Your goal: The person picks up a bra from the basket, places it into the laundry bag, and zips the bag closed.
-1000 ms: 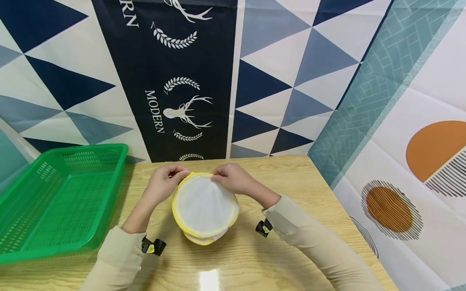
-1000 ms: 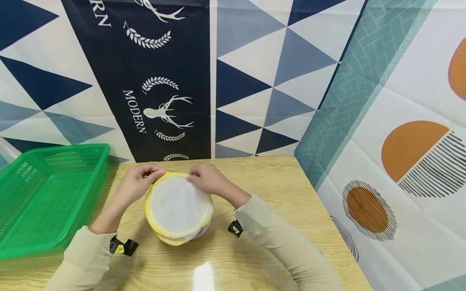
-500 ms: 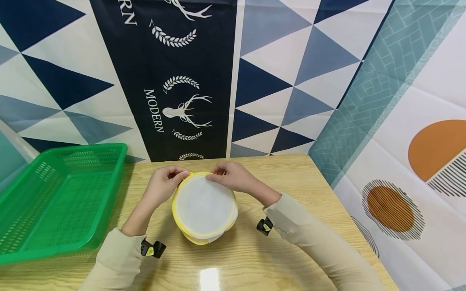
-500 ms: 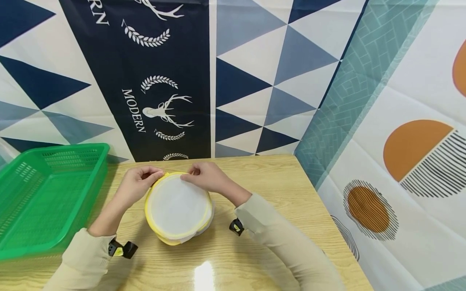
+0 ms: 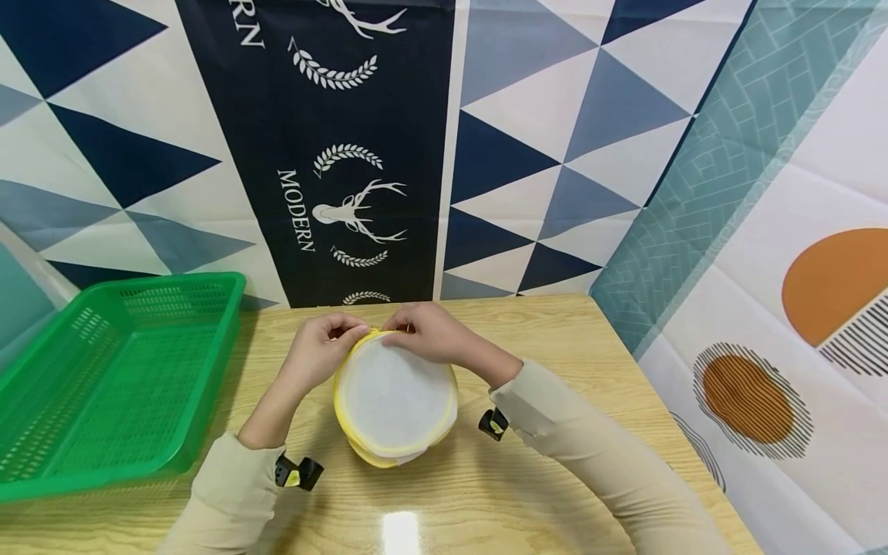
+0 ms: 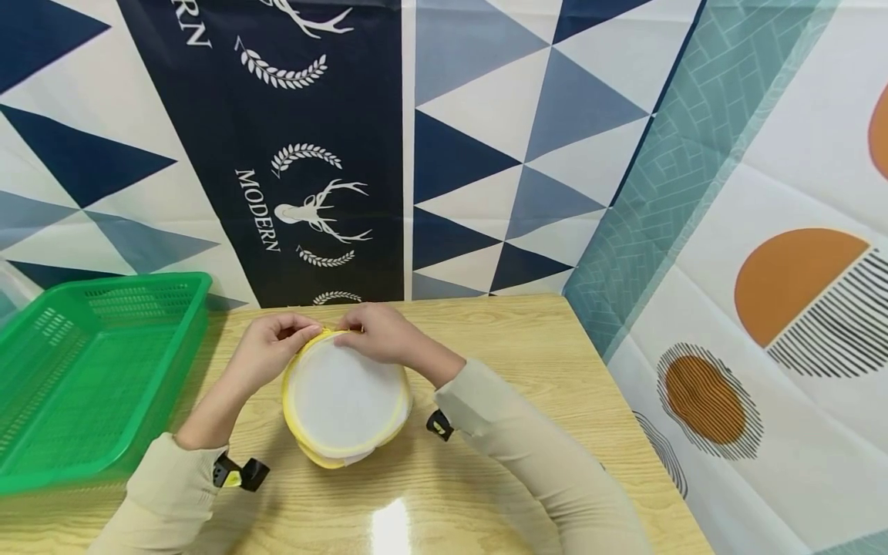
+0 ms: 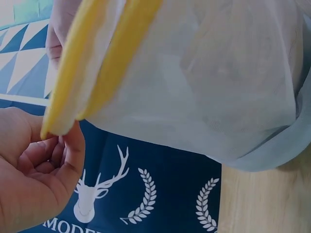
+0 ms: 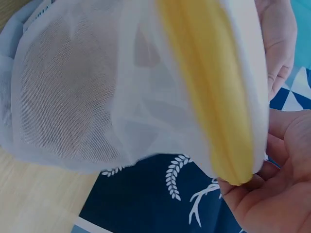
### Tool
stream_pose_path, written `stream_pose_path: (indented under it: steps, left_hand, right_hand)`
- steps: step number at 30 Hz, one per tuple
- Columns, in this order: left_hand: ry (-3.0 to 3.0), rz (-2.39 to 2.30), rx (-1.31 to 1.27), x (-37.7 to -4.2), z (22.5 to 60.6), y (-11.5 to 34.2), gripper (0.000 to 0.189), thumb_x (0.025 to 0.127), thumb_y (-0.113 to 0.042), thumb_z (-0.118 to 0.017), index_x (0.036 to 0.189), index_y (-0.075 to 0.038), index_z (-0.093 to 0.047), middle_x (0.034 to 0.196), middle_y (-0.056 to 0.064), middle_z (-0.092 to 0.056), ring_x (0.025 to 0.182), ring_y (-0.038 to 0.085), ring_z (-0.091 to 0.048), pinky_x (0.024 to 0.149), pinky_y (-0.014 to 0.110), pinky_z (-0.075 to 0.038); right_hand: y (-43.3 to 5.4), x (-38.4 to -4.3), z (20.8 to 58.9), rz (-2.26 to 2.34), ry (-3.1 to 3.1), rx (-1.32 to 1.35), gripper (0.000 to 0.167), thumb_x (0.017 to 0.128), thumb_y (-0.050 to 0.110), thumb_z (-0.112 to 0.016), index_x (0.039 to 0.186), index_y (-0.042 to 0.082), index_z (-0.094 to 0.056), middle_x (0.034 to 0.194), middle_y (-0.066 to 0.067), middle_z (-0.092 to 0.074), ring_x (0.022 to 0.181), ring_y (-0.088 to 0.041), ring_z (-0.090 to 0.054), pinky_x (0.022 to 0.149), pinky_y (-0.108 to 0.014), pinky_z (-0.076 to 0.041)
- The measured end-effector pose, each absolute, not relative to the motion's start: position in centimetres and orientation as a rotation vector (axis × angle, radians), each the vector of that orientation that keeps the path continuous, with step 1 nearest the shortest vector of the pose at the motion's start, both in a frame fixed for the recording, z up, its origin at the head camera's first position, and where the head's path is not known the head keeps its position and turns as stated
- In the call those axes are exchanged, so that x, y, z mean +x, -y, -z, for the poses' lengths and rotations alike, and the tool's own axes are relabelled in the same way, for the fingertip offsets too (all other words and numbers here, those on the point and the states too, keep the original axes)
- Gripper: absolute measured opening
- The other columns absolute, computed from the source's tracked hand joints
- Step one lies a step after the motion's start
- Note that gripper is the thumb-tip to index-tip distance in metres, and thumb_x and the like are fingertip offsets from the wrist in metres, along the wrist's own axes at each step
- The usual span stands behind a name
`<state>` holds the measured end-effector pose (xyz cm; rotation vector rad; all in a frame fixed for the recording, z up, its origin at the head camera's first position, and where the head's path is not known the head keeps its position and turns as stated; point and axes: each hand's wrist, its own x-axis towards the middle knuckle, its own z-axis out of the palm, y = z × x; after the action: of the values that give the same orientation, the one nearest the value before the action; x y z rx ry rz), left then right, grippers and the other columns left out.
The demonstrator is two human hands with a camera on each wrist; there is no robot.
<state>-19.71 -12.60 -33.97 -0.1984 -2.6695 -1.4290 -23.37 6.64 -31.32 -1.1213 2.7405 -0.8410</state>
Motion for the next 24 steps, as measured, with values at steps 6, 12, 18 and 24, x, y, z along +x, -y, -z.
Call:
stream_pose_path:
  steps: [6,12,18,24]
  left_hand:
    - [2.659,1.402,-0.219,-19.7,34.1,12.5,0.019,0.091,-0.022,-0.061,0.095,-0.007,-0.071,0.091,0.009,-0.07,0.075,0.017,-0.056,0.06,0.022,-0.047]
    - [2.642,1.41,-0.239,-19.7,34.3,12.4,0.018,0.091,-0.021,-0.061,0.093,-0.006,-0.071,0.09,0.009,-0.069,0.074,0.017,-0.055,0.06,0.022,-0.047]
    - [2.638,1.415,-0.236,-19.7,34.7,12.6,0.018,0.091,-0.021,-0.061,0.094,-0.006,-0.071,0.091,0.009,-0.069,0.074,0.017,-0.055,0.059,0.021,-0.047]
    - [2.648,1.427,-0.201,-19.7,34.7,12.8,0.021,0.092,-0.023,-0.061,0.095,-0.005,-0.07,0.091,0.01,-0.069,0.073,0.016,-0.054,0.057,0.02,-0.046]
  right_hand:
    - [-6.7,-23.4,31.5,0.868,-2.74,-1.117,0.019,0.092,0.022,-0.061,0.097,0.009,-0.073,0.094,-0.002,-0.07,0.078,-0.01,-0.056,0.066,-0.019,-0.044]
    - [-7.1,-23.4,31.6,0.904,-2.733,-1.052,0.019,0.092,0.022,-0.06,0.098,0.01,-0.073,0.095,-0.002,-0.07,0.081,-0.01,-0.057,0.067,-0.019,-0.046]
    - [-7.6,-23.6,31.8,0.945,-2.709,-0.994,0.02,0.091,0.022,-0.061,0.1,0.009,-0.073,0.097,-0.004,-0.071,0.082,-0.011,-0.059,0.066,-0.019,-0.048]
    - [-7.9,-23.8,32.0,0.991,-2.689,-0.879,0.021,0.09,0.023,-0.062,0.101,0.01,-0.073,0.1,-0.004,-0.071,0.082,-0.01,-0.06,0.064,-0.018,-0.049]
